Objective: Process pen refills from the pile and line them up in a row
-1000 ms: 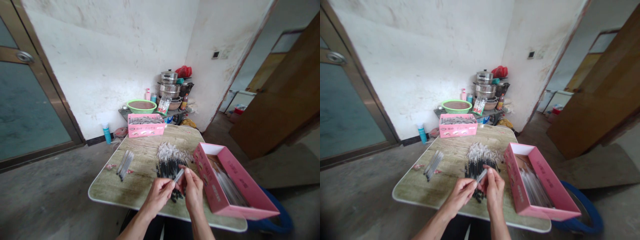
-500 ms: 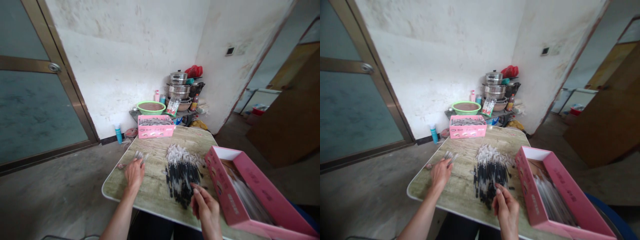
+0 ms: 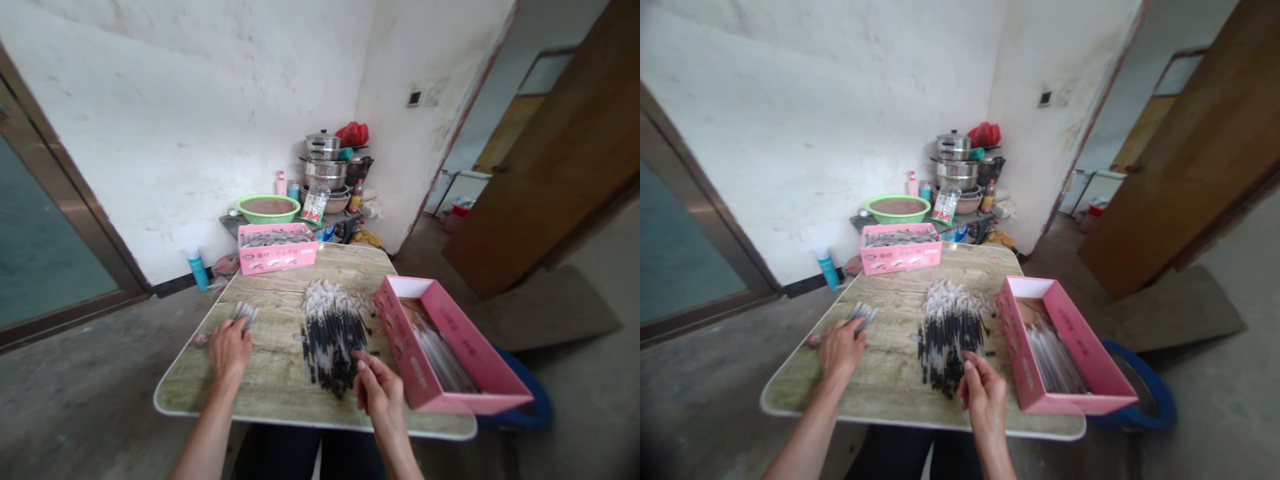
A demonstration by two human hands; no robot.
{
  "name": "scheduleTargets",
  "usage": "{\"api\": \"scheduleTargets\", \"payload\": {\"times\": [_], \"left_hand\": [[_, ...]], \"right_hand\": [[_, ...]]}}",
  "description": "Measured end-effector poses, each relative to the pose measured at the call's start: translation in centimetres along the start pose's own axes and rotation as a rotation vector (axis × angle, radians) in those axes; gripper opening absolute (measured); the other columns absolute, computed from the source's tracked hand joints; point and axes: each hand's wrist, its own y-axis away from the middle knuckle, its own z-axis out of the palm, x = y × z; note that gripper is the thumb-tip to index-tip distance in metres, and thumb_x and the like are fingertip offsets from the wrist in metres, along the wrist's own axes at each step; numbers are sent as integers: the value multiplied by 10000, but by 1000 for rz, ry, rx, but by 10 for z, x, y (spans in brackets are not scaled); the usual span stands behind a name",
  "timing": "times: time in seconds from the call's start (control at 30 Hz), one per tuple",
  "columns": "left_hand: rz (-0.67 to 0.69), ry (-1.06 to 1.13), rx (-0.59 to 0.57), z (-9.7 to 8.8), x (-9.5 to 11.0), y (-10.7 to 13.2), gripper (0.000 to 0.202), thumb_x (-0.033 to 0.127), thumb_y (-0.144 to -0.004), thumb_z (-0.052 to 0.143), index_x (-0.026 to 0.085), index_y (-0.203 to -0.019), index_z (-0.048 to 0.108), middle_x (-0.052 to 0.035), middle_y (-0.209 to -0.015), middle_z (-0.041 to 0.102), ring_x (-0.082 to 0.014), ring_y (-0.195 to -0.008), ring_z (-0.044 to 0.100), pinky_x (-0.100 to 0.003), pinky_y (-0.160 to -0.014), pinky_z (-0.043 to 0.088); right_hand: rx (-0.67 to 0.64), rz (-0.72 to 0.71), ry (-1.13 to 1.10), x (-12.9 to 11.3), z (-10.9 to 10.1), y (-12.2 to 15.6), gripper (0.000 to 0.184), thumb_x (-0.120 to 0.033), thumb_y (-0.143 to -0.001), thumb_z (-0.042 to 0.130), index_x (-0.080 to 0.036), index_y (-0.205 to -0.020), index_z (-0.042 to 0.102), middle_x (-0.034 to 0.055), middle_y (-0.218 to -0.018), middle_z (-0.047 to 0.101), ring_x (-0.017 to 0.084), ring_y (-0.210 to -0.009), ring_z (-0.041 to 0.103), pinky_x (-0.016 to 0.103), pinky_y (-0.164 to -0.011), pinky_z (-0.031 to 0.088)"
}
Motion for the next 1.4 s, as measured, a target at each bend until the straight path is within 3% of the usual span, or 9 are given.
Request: {"api": "scheduleTargets", "payload": {"times": [0.13,0.23,0.33,0.43,0.5,0.87,1.1,1.27,1.4], "left_hand": [[13,84,31,-5,9,-1,317,282,-789,564,171,-1064,675,-102,-903,653,-281,-826,587,-375,-750,453],[59,304,71,-18,36,9,328,261,-840,503,171,-1125,636,-85,-934,646,-250,-861,597,-346,-776,458],[138,561,-1,-26,72,28,320,261,-874,466,196,-1145,622,-63,-916,649,-218,-837,615,-313,-761,470],[189,738,-70,-22,96,48,312,250,-887,443,191,-1124,637,-68,-939,657,-199,-812,627,-296,-757,478],[194,798,-84,-17,103,57,309,242,-884,440,190,-1101,654,-70,-925,666,-193,-786,635,-289,-745,485],[150,886,-79,-16,100,57,298,214,-882,437,191,-1061,675,-79,-937,681,-189,-824,645,-274,-741,494],[121,916,-69,-14,99,58,301,221,-875,443,192,-1061,679,-84,-945,683,-193,-834,649,-282,-754,505],[124,906,-71,-16,99,57,293,213,-876,448,193,-1051,682,-77,-939,685,-183,-811,649,-264,-722,500],[127,917,-76,-18,98,56,290,224,-878,452,194,-1050,684,-78,-935,684,-183,-795,646,-266,-721,496]], "right_hand": [[54,-119,158,-22,-25,-8,406,-462,-801,588,-107,-982,667,-29,-472,535,99,-374,432,199,-352,326],[232,-259,423,-50,-64,-28,408,-474,-802,569,-120,-967,683,19,-536,608,154,-446,529,240,-415,402],[317,-286,882,-71,-106,-60,362,-436,-807,545,-145,-953,704,88,-703,707,221,-615,644,280,-544,450],[124,-71,1466,-71,-132,-90,223,-305,-799,535,-175,-849,710,121,-834,726,265,-803,672,289,-598,433],[10,14,1599,-63,-140,-103,155,-235,-759,570,-170,-805,704,134,-883,725,276,-845,672,291,-614,429],[-259,28,1673,-41,-146,-112,218,-156,-846,486,-139,-957,673,180,-1092,676,285,-1006,633,326,-746,434],[-237,49,1693,-39,-152,-116,214,-139,-816,490,-111,-910,681,202,-1035,686,288,-968,646,319,-723,439],[-224,37,1683,-37,-147,-112,193,-139,-809,506,-140,-884,685,166,-1010,704,264,-947,655,297,-711,440],[-143,43,1680,-42,-147,-111,193,-139,-794,503,-141,-857,685,158,-992,712,257,-940,662,284,-701,440]]}}
